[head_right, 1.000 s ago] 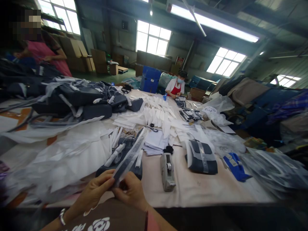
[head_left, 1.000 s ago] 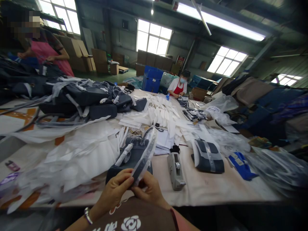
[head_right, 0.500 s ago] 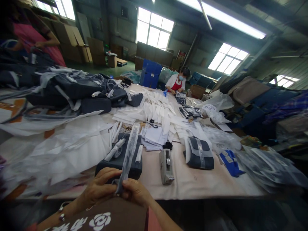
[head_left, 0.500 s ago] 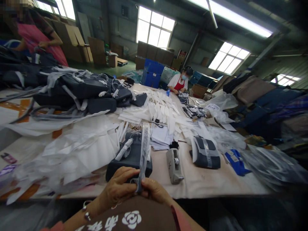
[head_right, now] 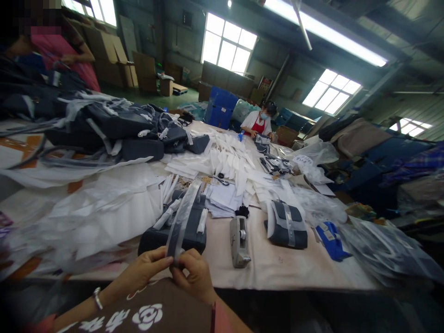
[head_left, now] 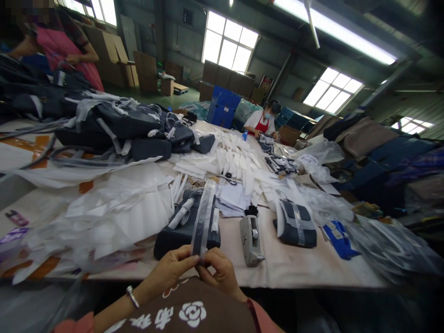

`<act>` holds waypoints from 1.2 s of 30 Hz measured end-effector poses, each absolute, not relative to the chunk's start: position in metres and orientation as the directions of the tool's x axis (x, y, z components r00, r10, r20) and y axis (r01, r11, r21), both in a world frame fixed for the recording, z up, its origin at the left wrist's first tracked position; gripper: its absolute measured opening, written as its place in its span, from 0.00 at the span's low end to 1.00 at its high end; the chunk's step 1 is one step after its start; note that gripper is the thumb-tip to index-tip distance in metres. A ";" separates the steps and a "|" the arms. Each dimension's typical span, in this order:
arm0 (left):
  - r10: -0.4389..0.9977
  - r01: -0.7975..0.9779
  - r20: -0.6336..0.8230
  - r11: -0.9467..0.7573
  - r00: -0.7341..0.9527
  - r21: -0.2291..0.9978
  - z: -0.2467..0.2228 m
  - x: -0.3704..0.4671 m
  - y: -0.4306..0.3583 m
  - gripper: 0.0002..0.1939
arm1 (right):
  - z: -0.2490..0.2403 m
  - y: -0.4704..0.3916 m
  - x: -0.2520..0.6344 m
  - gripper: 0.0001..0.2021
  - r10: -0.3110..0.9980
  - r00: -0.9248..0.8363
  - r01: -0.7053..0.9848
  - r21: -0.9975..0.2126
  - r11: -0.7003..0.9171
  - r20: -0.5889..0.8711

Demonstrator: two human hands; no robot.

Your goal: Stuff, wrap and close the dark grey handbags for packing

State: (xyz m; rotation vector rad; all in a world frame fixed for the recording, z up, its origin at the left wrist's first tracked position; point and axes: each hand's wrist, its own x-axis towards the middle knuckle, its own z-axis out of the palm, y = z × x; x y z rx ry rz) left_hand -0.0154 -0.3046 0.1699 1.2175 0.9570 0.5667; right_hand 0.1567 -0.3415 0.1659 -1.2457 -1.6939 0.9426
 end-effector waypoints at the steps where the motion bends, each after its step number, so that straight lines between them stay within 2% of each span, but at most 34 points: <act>1: 0.806 0.111 -0.310 0.296 0.504 0.949 0.170 -0.016 -0.306 0.22 | 0.165 -0.341 0.156 0.05 0.972 -0.161 0.356 -0.908 0.221 0.174; 3: 0.826 0.109 -0.280 0.260 0.490 0.959 0.170 -0.019 -0.308 0.22 | 0.162 -0.341 0.154 0.05 0.989 -0.106 0.273 -0.954 0.124 0.098; 6: 0.870 0.161 -0.170 0.106 0.463 0.981 0.167 -0.023 -0.308 0.18 | 0.157 -0.339 0.151 0.11 0.988 -0.106 -0.027 -0.993 -0.118 -0.114; 9: 0.888 0.308 -0.024 -0.133 0.459 0.942 0.161 -0.025 -0.306 0.14 | 0.152 -0.336 0.150 0.16 0.960 -0.151 -0.228 -0.937 -0.265 -0.235; 12: 0.874 0.447 0.186 -0.400 0.449 0.800 0.155 -0.026 -0.306 0.11 | 0.145 -0.333 0.147 0.18 0.925 -0.162 -0.341 -0.860 -0.380 -0.345; 14: 0.857 0.505 0.283 -0.489 0.431 0.711 0.153 -0.025 -0.308 0.09 | 0.139 -0.332 0.144 0.18 0.897 -0.167 -0.426 -0.791 -0.440 -0.409; 17: 0.844 0.542 0.299 -0.520 0.446 0.660 0.153 -0.025 -0.310 0.08 | 0.136 -0.331 0.143 0.17 0.861 -0.186 -0.486 -0.717 -0.500 -0.474; 19: 0.857 0.532 0.234 -0.476 0.459 0.700 0.155 -0.025 -0.311 0.08 | 0.137 -0.330 0.143 0.16 0.846 -0.201 -0.461 -0.715 -0.526 -0.493; 21: 0.884 0.473 0.120 -0.351 0.451 0.808 0.156 -0.025 -0.310 0.09 | 0.141 -0.330 0.144 0.14 0.871 -0.179 -0.395 -0.777 -0.490 -0.458; 24: 0.891 0.307 -0.093 -0.054 0.444 0.950 0.160 -0.026 -0.307 0.15 | 0.148 -0.331 0.144 0.11 0.943 -0.124 -0.206 -0.921 -0.330 -0.310; 27: 0.862 0.215 -0.223 0.137 0.455 0.967 0.165 -0.025 -0.305 0.17 | 0.154 -0.331 0.144 0.06 0.988 -0.109 0.103 -0.989 -0.103 -0.114; 30: 0.863 0.207 -0.222 0.141 0.453 0.968 0.168 -0.025 -0.304 0.16 | 0.154 -0.333 0.142 0.03 0.991 -0.129 0.299 -0.952 0.062 0.024; 36: 0.854 0.267 -0.044 -0.113 0.519 0.957 0.160 -0.025 -0.300 0.13 | 0.147 -0.338 0.142 0.07 0.994 -0.104 0.373 -0.925 0.075 0.038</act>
